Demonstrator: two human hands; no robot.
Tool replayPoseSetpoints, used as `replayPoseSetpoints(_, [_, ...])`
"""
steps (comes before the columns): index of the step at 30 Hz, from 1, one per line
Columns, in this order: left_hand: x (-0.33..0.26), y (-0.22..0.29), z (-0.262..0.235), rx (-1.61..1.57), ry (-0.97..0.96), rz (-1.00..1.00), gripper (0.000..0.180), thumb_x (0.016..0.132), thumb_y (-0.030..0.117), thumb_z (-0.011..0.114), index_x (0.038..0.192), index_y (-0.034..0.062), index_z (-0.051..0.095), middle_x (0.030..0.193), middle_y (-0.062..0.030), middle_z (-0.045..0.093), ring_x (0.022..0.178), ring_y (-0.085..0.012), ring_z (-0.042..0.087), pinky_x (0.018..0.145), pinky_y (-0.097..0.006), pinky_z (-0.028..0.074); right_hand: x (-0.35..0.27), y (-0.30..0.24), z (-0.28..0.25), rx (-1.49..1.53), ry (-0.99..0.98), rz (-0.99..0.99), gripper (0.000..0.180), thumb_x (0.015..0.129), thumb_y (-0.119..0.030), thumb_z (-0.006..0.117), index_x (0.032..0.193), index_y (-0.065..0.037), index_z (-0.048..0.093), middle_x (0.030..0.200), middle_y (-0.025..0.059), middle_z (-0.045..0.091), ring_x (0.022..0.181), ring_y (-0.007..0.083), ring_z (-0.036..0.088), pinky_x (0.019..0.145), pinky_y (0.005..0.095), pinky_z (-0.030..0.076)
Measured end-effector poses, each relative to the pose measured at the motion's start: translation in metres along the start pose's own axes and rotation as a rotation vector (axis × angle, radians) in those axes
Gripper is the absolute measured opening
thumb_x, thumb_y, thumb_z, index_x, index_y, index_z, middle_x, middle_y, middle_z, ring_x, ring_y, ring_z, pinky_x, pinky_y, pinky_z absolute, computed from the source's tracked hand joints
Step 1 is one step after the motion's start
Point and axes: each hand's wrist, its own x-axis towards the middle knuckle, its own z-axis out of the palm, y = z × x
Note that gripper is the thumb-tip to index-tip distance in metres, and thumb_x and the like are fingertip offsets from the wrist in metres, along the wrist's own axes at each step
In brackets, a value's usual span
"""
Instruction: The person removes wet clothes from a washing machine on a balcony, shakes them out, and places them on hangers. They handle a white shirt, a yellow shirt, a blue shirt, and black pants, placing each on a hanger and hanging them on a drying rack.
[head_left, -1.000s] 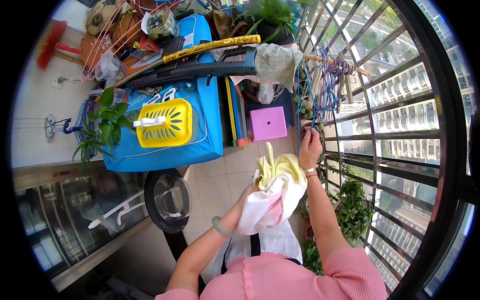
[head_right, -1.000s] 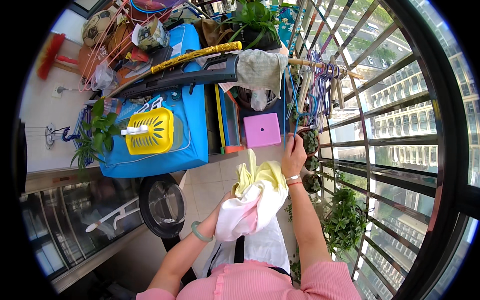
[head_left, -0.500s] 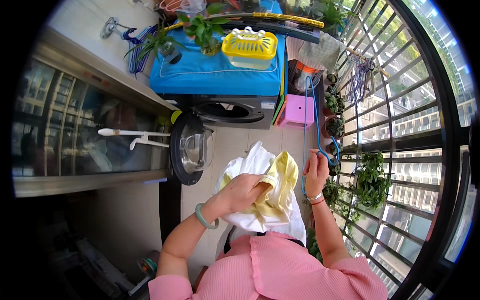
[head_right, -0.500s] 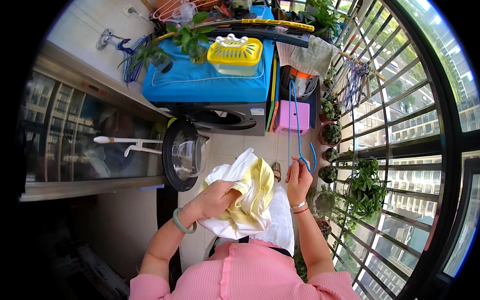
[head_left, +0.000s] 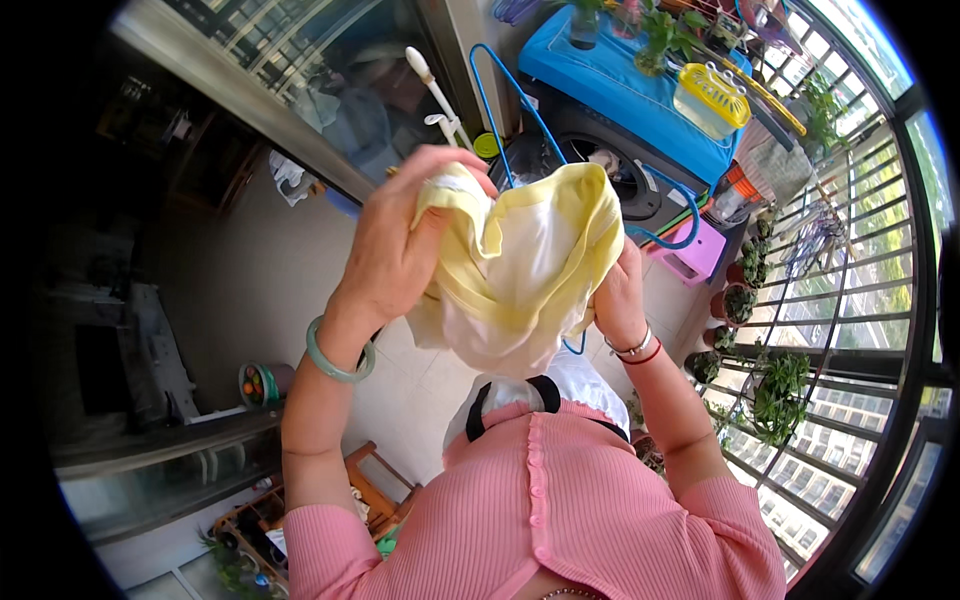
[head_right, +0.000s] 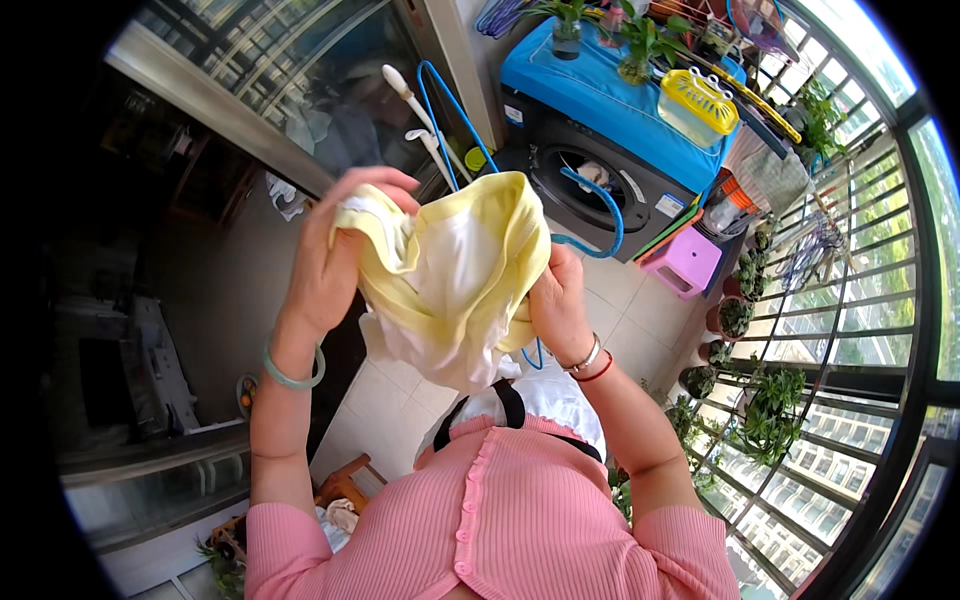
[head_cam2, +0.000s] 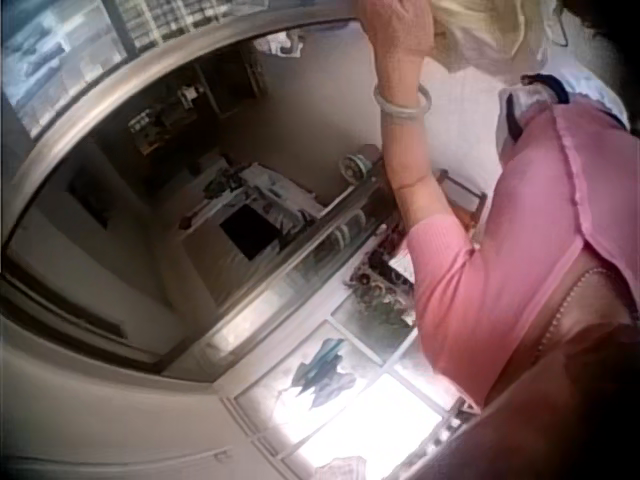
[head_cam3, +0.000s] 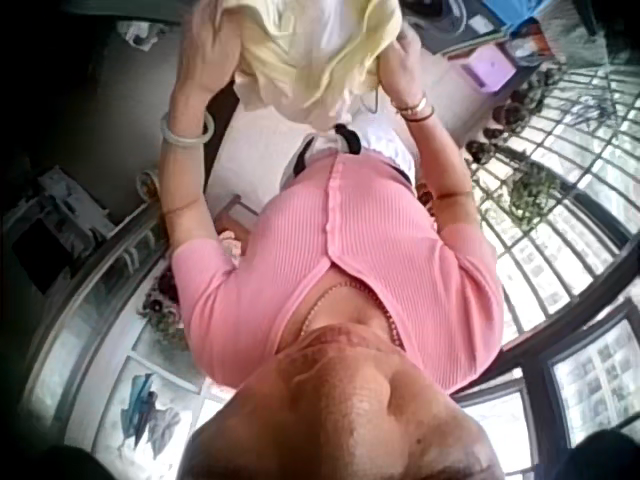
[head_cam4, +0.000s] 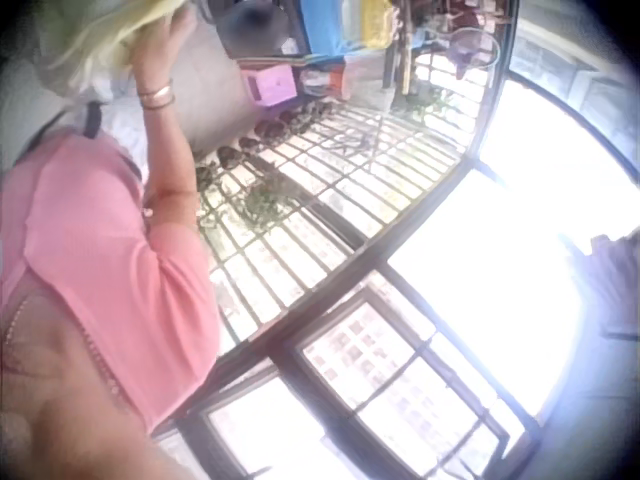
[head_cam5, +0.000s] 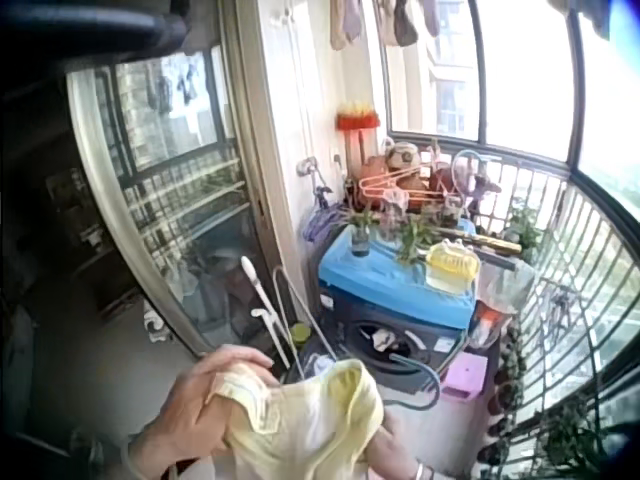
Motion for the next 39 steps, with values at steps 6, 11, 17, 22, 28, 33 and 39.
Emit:
replayPoseSetpoints(6, [-0.038,0.009,-0.074,-0.195,0.515,-0.284,0.02,0.093,0.005,0.051,0.101,0.0017,0.068,0.089,-0.0024,0.064,0.076,-0.0078,0.058,0.068,-0.023,0.046,0.013,0.009,0.023,-0.406,-0.271,0.015,0.034,0.101,-0.028,0.048,0.096,0.0,0.067,0.073,-0.0011,0.06,0.058,0.006,0.044,0.053,0.022,0.036])
replayPoseSetpoints(11, [-0.055,0.026,-0.101,0.146,0.489,-0.298,0.029,0.083,-0.004,0.049,0.105,0.0,0.068,0.097,-0.0031,0.068,0.088,-0.0071,0.059,0.081,-0.021,0.046,0.008,-0.021,0.04,-0.638,-0.247,-0.175,0.031,0.101,-0.024,0.047,0.116,-0.002,0.063,0.066,0.0029,0.058,0.056,0.0072,0.047,0.053,0.0214,0.038])
replayPoseSetpoints(17, [-0.059,0.021,-0.115,0.545,0.538,-0.392,0.027,0.083,0.002,0.054,0.103,0.0055,0.071,0.089,-0.0014,0.069,0.078,-0.0061,0.059,0.072,-0.022,0.047,-0.026,-0.075,0.05,-0.582,-0.514,-0.278,0.027,0.097,-0.012,0.046,0.103,0.003,0.067,0.053,0.0012,0.055,0.046,0.0072,0.052,0.046,0.0202,0.039])
replayPoseSetpoints(22, [-0.056,0.012,-0.108,0.665,0.551,-0.395,0.028,0.081,0.005,0.06,0.104,0.0132,0.073,0.071,-0.0001,0.059,0.065,-0.0064,0.052,0.061,-0.022,0.043,-0.037,-0.081,0.063,-0.64,-0.621,-0.276,0.021,0.096,-0.009,0.051,0.104,0.002,0.066,0.055,0.006,0.057,0.04,0.0108,0.05,0.042,0.0226,0.037])
replayPoseSetpoints(28, [-0.054,0.016,-0.101,0.812,0.532,-0.264,0.029,0.078,0.004,0.062,0.102,0.0148,0.073,0.072,-0.0014,0.053,0.062,-0.0107,0.052,0.06,-0.024,0.044,-0.033,-0.069,0.081,-0.551,-0.602,-0.238,0.019,0.094,-0.005,0.055,0.08,0.008,0.058,0.093,0.0179,0.07,0.04,0.0134,0.049,0.038,0.027,0.037])
replayPoseSetpoints(33, [-0.055,0.031,-0.08,0.824,0.446,-0.09,0.034,0.076,-0.002,0.061,0.104,0.0147,0.073,0.077,-0.0028,0.055,0.063,-0.0118,0.056,0.059,-0.023,0.046,-0.006,-0.047,0.119,-0.589,-0.575,-0.289,0.024,0.093,-0.009,0.057,0.074,0.006,0.057,0.067,0.0178,0.061,0.042,0.0242,0.052,0.042,0.0324,0.04])
replayPoseSetpoints(39, [-0.051,0.062,-0.06,0.868,0.28,0.092,0.041,0.069,-0.006,0.062,0.105,0.0121,0.07,0.079,-0.0043,0.057,0.07,-0.0192,0.058,0.068,-0.029,0.047,0.021,-0.027,0.14,-0.526,-0.474,-0.322,0.028,0.092,-0.013,0.06,0.071,0.004,0.055,0.054,0.017,0.051,0.044,0.0298,0.051,0.043,0.0346,0.04])
